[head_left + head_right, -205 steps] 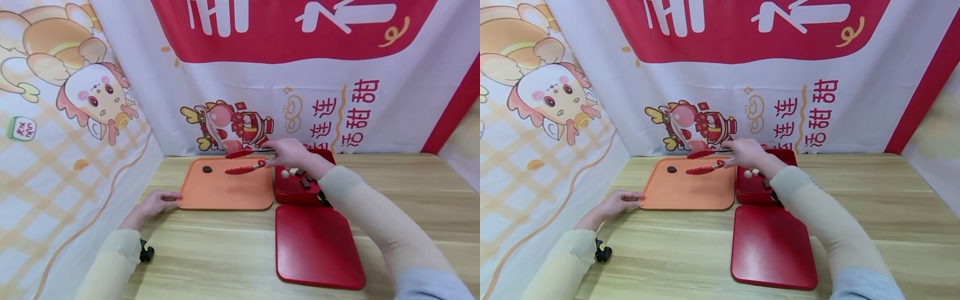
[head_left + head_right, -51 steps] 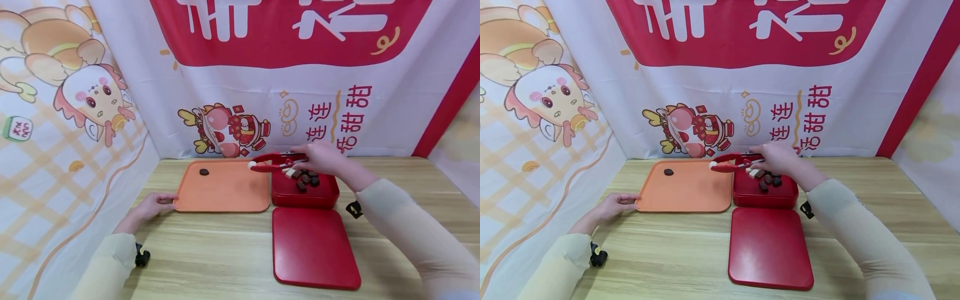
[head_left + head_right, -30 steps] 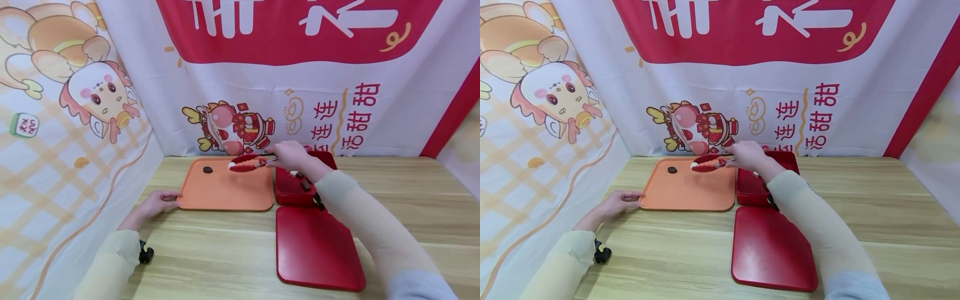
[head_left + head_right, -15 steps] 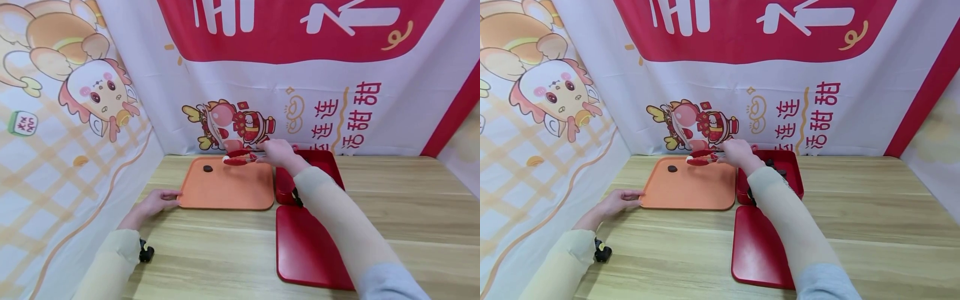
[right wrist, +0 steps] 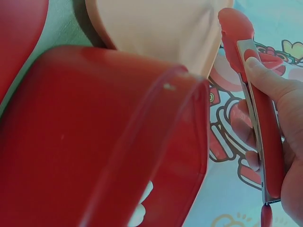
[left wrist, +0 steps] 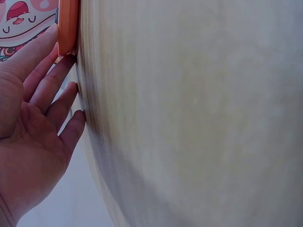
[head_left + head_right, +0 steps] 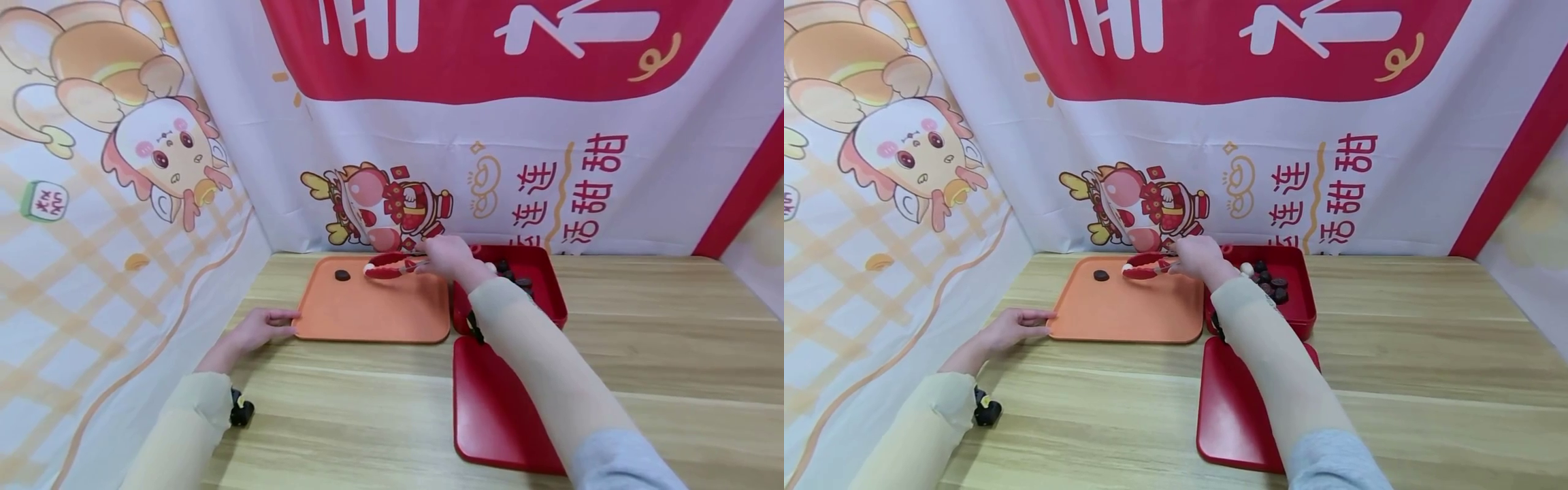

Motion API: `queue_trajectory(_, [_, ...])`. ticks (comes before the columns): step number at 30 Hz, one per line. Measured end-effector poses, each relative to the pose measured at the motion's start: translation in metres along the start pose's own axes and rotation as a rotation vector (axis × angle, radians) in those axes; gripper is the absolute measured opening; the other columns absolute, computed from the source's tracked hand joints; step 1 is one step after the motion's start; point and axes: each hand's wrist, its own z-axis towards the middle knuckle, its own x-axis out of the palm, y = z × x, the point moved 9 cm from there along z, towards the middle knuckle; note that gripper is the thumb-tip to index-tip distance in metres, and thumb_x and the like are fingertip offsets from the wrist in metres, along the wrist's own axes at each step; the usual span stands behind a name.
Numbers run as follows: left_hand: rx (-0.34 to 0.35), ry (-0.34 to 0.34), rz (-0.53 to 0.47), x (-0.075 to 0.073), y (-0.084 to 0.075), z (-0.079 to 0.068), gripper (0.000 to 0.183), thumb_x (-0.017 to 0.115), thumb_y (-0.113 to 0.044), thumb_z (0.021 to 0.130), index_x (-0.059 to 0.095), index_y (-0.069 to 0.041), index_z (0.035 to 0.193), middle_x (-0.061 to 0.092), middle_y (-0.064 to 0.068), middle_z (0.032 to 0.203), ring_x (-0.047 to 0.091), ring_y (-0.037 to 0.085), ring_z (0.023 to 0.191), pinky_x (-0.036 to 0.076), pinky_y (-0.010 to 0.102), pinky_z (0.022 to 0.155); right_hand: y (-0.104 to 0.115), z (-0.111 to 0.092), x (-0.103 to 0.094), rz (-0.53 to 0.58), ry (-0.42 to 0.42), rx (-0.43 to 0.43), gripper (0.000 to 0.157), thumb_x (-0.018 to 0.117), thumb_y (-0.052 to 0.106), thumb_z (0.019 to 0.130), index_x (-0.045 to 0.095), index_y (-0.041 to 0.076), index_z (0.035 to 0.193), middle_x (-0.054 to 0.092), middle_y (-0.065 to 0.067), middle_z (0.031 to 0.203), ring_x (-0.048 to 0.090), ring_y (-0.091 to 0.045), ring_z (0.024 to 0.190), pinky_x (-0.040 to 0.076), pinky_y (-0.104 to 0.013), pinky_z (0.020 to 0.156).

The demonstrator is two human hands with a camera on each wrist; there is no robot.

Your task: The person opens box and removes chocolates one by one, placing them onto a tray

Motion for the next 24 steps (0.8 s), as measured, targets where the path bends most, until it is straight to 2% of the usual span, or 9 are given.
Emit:
queue_trajectory(6, [-0.006, 0.004, 0.022, -0.002, 0.002, 0.000, 0.049, 0.069, -0.028, 0.092, 0.059, -0.005, 0.134, 0.051, 0.021, 0.139, 0.042, 0.038, 0.131, 0.036, 0.051, 0.105, 0.004, 0.006, 0.004, 0.002, -0.006, -0.016, 0.051, 0.072, 0.042, 0.088, 0.065, 0.014, 0.130, 0.068, -0.008, 0.116, 0.062, -0.024, 0.101, 0.048, -0.043, 0.092])
queue_trajectory(15, [-0.015, 0.005, 0.016, -0.002, 0.002, 0.000, 0.048, 0.070, -0.028, 0.092, 0.060, -0.006, 0.134, 0.052, 0.020, 0.138, 0.042, 0.038, 0.131, 0.035, 0.052, 0.106, 0.004, 0.010, 0.012, 0.021, 0.034, 0.026, 0.050, 0.072, 0.039, 0.088, 0.065, 0.013, 0.130, 0.067, -0.008, 0.118, 0.061, -0.024, 0.103, 0.048, -0.043, 0.094])
queue_trajectory(21, [-0.024, 0.000, 0.019, -0.002, 0.003, -0.001, 0.047, 0.070, -0.027, 0.092, 0.061, -0.006, 0.133, 0.051, 0.021, 0.139, 0.042, 0.038, 0.131, 0.035, 0.052, 0.105, 0.001, 0.010, 0.017, 0.054, 0.013, 0.041, 0.041, 0.074, 0.038, 0.087, 0.070, 0.015, 0.120, 0.070, -0.004, 0.108, 0.061, -0.021, 0.092, 0.050, -0.040, 0.089])
queue_trajectory(24, [-0.022, -0.003, 0.016, -0.002, 0.002, -0.001, 0.047, 0.070, -0.026, 0.092, 0.061, -0.006, 0.133, 0.052, 0.022, 0.138, 0.043, 0.038, 0.131, 0.036, 0.052, 0.105, -0.001, 0.009, 0.016, 0.067, 0.009, 0.046, 0.042, 0.073, 0.040, 0.086, 0.070, 0.016, 0.121, 0.070, -0.004, 0.108, 0.060, -0.021, 0.092, 0.050, -0.040, 0.089])
